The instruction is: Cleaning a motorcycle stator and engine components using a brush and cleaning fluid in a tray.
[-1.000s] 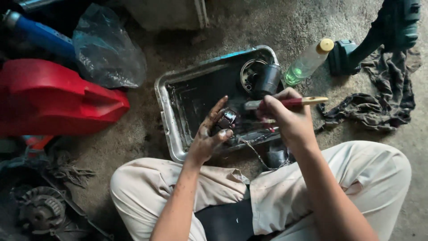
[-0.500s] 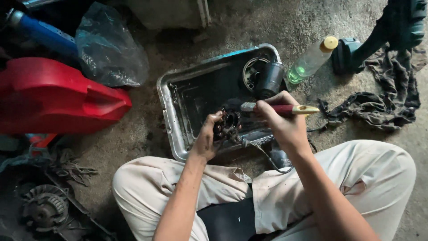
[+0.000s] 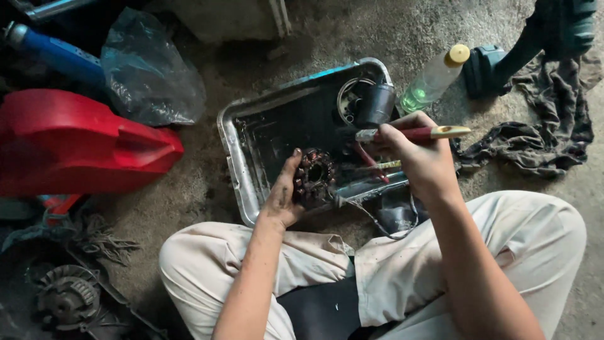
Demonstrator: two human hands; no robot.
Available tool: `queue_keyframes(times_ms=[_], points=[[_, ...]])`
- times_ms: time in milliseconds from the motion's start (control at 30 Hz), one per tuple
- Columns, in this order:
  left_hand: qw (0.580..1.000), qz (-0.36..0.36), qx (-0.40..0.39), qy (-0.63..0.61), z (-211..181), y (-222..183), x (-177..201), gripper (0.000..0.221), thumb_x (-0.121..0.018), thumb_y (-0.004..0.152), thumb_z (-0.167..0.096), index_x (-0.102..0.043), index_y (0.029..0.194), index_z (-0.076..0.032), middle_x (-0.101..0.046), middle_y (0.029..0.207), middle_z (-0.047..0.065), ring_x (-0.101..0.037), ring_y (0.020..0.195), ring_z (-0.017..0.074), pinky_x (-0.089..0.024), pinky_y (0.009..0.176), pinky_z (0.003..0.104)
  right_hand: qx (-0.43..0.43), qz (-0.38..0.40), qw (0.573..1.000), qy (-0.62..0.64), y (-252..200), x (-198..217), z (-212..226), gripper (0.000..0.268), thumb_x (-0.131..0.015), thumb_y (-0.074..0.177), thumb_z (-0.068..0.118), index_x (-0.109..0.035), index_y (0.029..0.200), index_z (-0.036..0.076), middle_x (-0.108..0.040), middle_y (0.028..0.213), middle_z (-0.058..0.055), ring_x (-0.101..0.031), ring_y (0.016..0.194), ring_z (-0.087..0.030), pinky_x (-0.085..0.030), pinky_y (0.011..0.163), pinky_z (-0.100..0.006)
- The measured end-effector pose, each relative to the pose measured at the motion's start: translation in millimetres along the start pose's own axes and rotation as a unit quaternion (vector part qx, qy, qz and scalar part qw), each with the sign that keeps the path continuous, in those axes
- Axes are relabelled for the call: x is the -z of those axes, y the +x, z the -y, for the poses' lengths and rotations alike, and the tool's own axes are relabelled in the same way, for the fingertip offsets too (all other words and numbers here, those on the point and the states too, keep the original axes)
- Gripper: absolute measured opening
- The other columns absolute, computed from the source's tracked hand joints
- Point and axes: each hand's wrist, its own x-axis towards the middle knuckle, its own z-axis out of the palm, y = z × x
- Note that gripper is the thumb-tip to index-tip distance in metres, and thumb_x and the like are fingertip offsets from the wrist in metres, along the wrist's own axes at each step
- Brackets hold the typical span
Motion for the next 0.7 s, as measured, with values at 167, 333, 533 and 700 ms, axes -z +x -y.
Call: queue_keyframes(times_ms=[167, 333, 533, 700], points=[[0.981, 0.071, -0.108, 0.142, -10.7, -12.4, 16.1, 0.074, -0.073, 0.089, -0.047, -0.051, 0.154, -0.019, -0.061, 0.146, 0.006, -0.058, 0.131, 0.0196, -0.05, 0.099, 0.033, -0.084, 0.016, 0.995, 0.042, -2.0, -5.2, -2.3, 0.015, -0.069, 0.097, 0.013, -0.059, 0.101, 0.003, -0.073, 0.092, -0.011, -0.074, 0.081, -0.019, -0.057, 0.067, -0.03], [0.872, 0.139, -0.263, 0.388, -26.6, -49.3, -9.6, 0.087, -0.079, 0.083, -0.044, -0.045, 0.155, -0.012, -0.037, 0.166, -0.003, -0.05, 0.145, 0.0181, -0.054, 0.104, 0.038, -0.178, 0.017, 0.96, 0.215, -2.7, -2.5, -19.1, 0.015, -0.066, 0.096, 0.02, -0.059, 0.106, 0.01, -0.069, 0.089, -0.005, -0.072, 0.08, -0.019, -0.053, 0.062, -0.026], [0.9, 0.236, -0.295, 0.219, -5.3, -26.2, 6.9, 0.104, -0.08, 0.079, -0.037, -0.039, 0.169, -0.007, -0.055, 0.151, 0.014, -0.057, 0.131, 0.0233, -0.047, 0.115, 0.034, -0.077, 0.052, 0.991, 0.095, -14.5, -13.5, -21.1, 0.012, -0.067, 0.101, 0.014, -0.062, 0.102, 0.003, -0.068, 0.094, -0.008, -0.066, 0.085, -0.015, -0.059, 0.075, -0.032], [0.944, 0.219, -0.234, 0.072, -1.6, -22.1, -0.7, 0.1, -0.079, 0.087, -0.043, -0.033, 0.167, -0.005, -0.058, 0.135, 0.019, -0.062, 0.119, 0.0276, -0.053, 0.105, 0.043, -0.018, 0.02, 1.0, 0.015, -15.0, -19.4, -20.5, 0.013, -0.07, 0.098, 0.011, -0.061, 0.093, 0.002, -0.072, 0.091, -0.009, -0.071, 0.082, -0.015, -0.061, 0.077, -0.032]])
